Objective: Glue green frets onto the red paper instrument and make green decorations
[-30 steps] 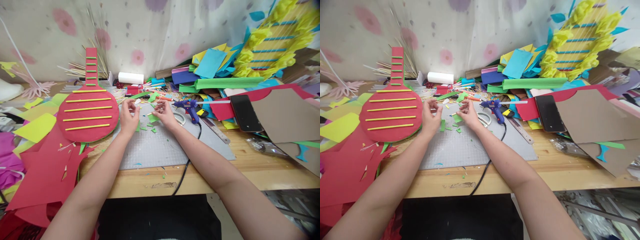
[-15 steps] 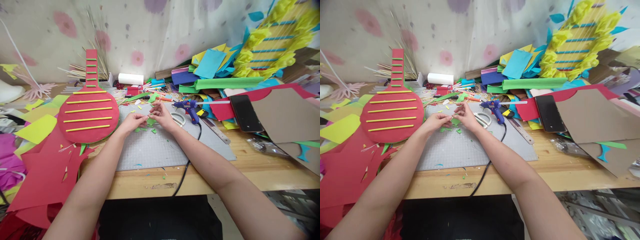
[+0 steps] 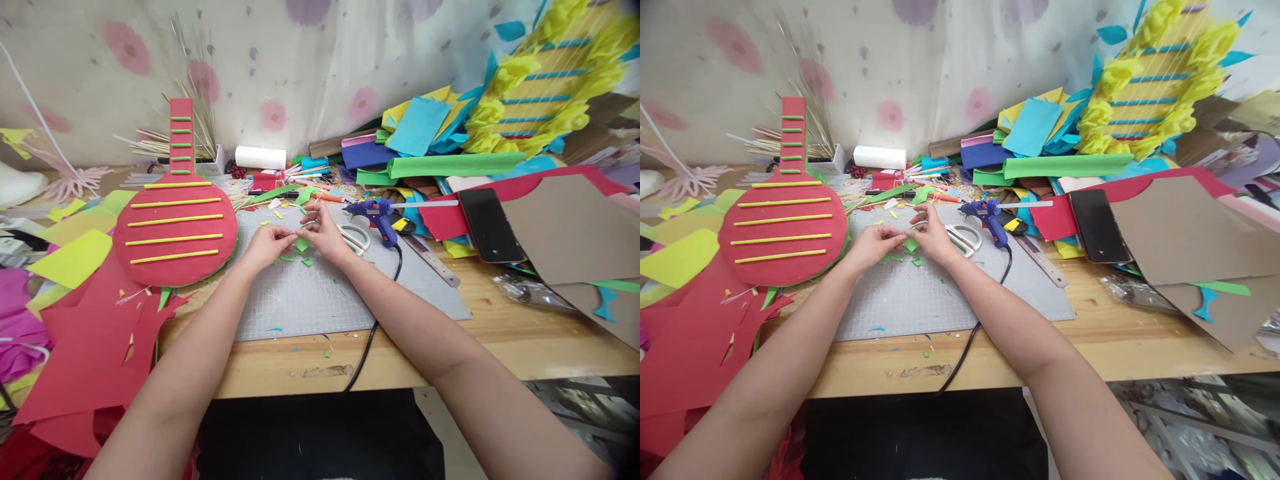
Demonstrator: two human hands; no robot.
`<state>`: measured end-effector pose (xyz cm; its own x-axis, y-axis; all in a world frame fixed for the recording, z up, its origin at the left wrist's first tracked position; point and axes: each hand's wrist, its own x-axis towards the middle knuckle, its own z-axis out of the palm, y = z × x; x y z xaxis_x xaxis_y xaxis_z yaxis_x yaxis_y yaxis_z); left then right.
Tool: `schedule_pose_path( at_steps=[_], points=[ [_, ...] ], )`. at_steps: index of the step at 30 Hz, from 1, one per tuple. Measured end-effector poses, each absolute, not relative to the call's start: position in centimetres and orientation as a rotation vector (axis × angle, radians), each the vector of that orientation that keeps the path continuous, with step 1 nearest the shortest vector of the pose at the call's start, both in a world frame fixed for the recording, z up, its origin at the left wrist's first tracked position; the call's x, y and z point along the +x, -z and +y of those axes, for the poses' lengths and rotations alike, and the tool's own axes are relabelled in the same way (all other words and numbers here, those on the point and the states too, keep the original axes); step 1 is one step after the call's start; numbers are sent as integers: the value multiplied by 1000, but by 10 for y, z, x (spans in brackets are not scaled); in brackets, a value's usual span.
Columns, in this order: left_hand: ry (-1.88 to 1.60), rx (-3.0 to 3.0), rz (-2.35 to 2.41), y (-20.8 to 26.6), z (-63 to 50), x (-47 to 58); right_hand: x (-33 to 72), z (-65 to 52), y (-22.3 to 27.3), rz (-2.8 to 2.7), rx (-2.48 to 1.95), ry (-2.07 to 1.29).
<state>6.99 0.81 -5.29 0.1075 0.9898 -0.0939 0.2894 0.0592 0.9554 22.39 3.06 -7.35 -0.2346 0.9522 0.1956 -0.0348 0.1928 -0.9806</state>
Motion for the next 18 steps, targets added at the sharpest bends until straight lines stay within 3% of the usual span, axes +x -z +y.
schedule_pose_path(
  at_steps=[9, 18],
  points=[
    [-1034, 1224, 1288, 45, 5, 70, 227, 33, 74, -1502, -883, -1213],
    [-974, 1439, 1369, 53, 6, 73, 220, 33, 78, -1620, -862, -1037]
  ],
)
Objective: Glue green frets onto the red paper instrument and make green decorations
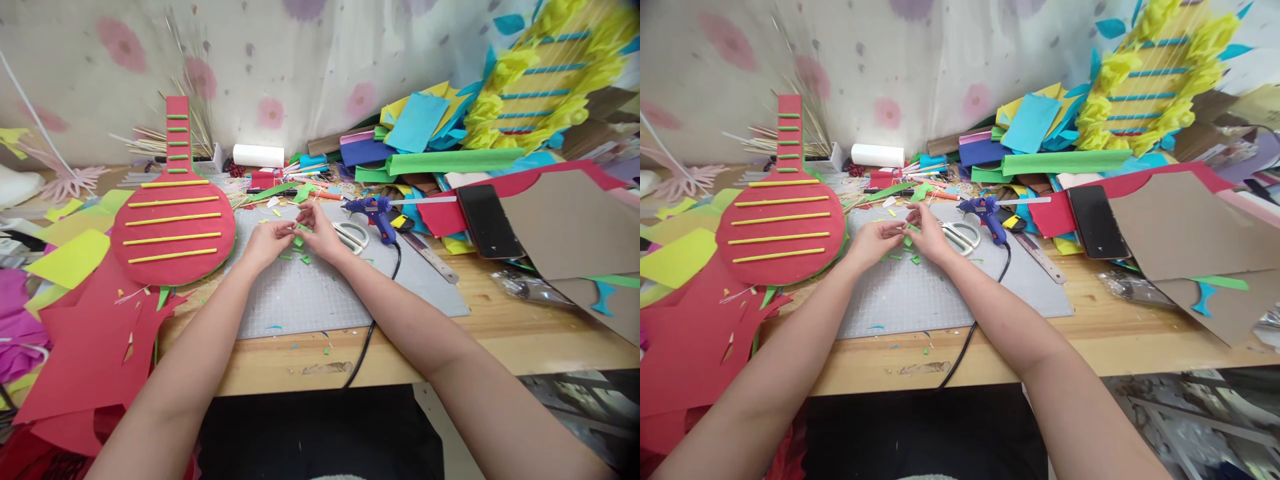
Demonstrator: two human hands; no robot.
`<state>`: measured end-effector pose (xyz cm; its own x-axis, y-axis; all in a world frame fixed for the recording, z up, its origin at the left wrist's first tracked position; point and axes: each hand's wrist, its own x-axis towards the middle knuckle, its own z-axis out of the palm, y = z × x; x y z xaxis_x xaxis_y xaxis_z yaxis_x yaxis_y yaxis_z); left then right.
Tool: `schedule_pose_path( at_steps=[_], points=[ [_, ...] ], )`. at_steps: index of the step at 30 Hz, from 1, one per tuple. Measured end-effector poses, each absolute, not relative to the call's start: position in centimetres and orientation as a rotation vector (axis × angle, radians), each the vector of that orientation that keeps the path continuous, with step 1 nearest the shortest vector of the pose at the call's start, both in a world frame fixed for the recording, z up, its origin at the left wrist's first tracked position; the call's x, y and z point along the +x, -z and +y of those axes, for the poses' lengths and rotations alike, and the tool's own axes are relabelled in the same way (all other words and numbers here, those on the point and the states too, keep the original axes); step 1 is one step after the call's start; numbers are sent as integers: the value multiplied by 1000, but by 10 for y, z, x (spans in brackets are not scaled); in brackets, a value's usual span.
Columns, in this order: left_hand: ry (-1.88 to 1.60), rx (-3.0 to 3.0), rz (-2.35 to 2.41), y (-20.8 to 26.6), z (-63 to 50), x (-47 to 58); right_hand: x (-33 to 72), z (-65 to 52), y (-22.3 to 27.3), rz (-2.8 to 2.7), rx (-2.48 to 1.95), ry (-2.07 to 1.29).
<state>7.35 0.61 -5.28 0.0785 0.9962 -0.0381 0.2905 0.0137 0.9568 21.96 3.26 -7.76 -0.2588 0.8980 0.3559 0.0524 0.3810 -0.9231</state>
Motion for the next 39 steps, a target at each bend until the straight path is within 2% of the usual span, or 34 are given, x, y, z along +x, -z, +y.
schedule_pose_path(
  at_steps=[9, 15, 39],
  points=[
    [-1258, 1141, 1315, 54, 10, 82, 216, 36, 77, -1392, -936, -1122],
    [-1321, 1043, 1311, 49, 7, 83, 213, 32, 75, -1306, -1019, -1091],
    [-1210, 929, 1281, 42, 2, 80, 218, 31, 72, -1328, -893, -1196]
  ],
)
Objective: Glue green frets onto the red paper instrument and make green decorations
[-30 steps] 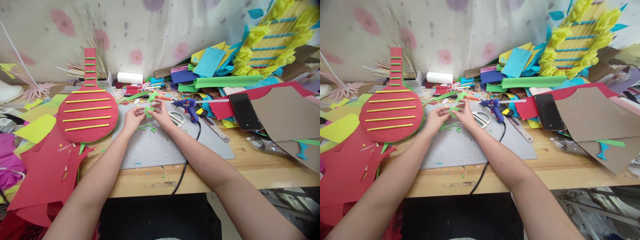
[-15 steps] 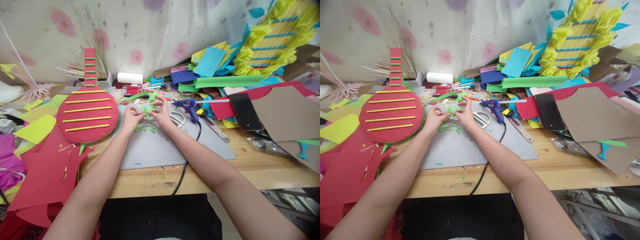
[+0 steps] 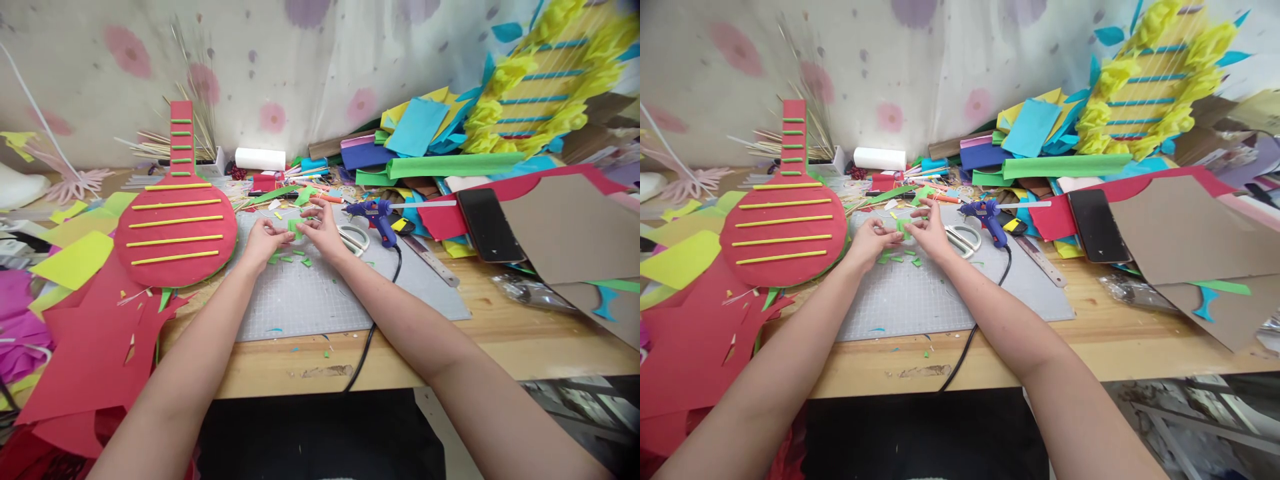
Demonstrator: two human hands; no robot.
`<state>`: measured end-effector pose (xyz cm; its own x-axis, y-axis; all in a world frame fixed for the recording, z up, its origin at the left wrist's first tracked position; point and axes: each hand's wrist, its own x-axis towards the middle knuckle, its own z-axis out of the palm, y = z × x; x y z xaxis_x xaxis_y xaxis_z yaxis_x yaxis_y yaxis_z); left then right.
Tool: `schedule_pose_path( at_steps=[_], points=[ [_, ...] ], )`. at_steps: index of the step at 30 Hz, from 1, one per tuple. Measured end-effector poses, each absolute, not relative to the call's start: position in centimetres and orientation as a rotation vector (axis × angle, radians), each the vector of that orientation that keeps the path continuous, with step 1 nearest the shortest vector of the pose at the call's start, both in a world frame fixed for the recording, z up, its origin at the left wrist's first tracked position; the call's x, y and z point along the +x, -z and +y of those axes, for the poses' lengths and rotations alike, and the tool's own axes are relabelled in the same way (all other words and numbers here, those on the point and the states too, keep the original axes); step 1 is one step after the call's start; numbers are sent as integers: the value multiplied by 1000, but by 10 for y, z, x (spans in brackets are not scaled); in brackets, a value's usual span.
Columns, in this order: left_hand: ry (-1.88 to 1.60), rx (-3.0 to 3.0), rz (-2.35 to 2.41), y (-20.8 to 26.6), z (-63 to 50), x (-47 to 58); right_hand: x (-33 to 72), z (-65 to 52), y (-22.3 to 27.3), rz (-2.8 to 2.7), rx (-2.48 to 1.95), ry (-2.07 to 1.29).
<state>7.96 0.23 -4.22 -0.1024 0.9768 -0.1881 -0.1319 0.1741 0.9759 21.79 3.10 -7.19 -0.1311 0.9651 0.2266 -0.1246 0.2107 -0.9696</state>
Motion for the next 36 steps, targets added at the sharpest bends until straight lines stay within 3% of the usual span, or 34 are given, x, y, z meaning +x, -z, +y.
schedule_pose_path(
  at_steps=[6, 18, 29, 36],
  points=[
    [-1191, 882, 1320, 40, 3, 76, 224, 41, 67, -1201, -945, -1196],
    [-1190, 928, 1310, 41, 4, 75, 228, 36, 56, -1453, -1148, -1145],
    [-1166, 971, 1212, 42, 1, 79, 212, 23, 59, -1208, -992, -1569],
    [-1113, 935, 1209, 36, -1, 78, 214, 26, 60, -1326, -900, -1392]
  ],
)
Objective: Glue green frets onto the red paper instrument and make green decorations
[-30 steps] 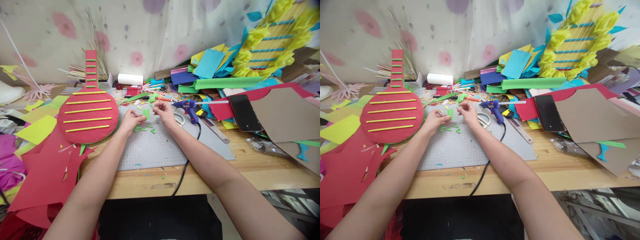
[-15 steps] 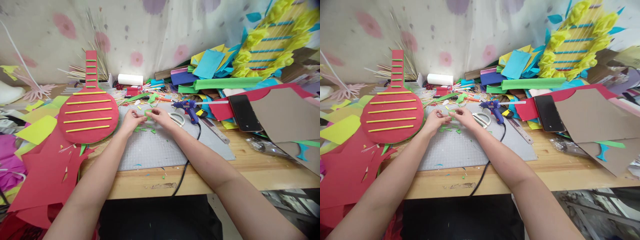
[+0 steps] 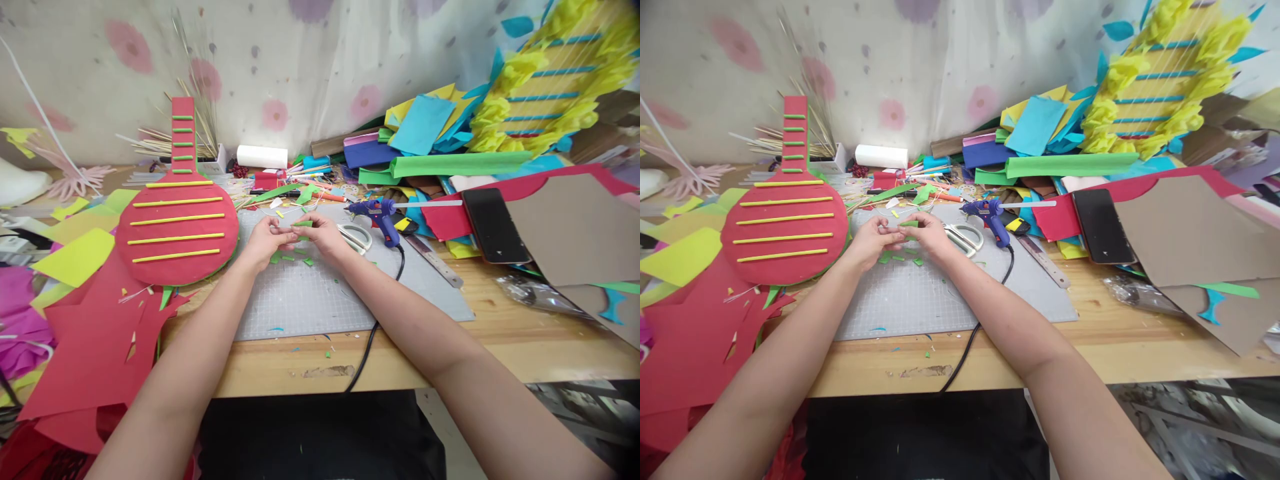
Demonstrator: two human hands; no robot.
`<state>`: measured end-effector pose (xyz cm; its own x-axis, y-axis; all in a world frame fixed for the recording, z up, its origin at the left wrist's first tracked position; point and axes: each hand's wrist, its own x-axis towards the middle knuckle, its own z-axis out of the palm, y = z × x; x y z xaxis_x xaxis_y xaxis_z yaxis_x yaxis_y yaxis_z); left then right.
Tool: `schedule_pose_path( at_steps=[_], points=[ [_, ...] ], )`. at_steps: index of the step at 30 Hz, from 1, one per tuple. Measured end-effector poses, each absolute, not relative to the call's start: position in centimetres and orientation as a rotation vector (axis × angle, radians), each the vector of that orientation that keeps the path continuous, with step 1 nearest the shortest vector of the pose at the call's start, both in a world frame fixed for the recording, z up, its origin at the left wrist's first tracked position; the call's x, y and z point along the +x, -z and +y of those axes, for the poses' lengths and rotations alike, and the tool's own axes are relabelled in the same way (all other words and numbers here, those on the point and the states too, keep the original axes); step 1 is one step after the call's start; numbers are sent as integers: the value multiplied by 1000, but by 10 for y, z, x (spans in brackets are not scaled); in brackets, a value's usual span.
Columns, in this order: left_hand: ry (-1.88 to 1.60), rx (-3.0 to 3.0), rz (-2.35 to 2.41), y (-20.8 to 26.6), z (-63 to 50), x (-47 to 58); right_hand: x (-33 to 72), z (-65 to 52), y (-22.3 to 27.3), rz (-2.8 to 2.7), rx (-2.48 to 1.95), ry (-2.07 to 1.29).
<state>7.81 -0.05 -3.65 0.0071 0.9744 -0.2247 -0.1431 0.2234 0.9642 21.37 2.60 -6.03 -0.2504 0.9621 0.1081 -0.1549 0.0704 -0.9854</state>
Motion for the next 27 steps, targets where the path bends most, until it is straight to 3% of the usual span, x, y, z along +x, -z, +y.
schedule_pose_path(
  at_steps=[7, 27],
  points=[
    [-1069, 877, 1148, 34, 0, 74, 229, 29, 56, -1711, -697, -1022],
    [-1119, 866, 1148, 34, 2, 72, 230, 30, 58, -1774, -727, -974]
  ],
)
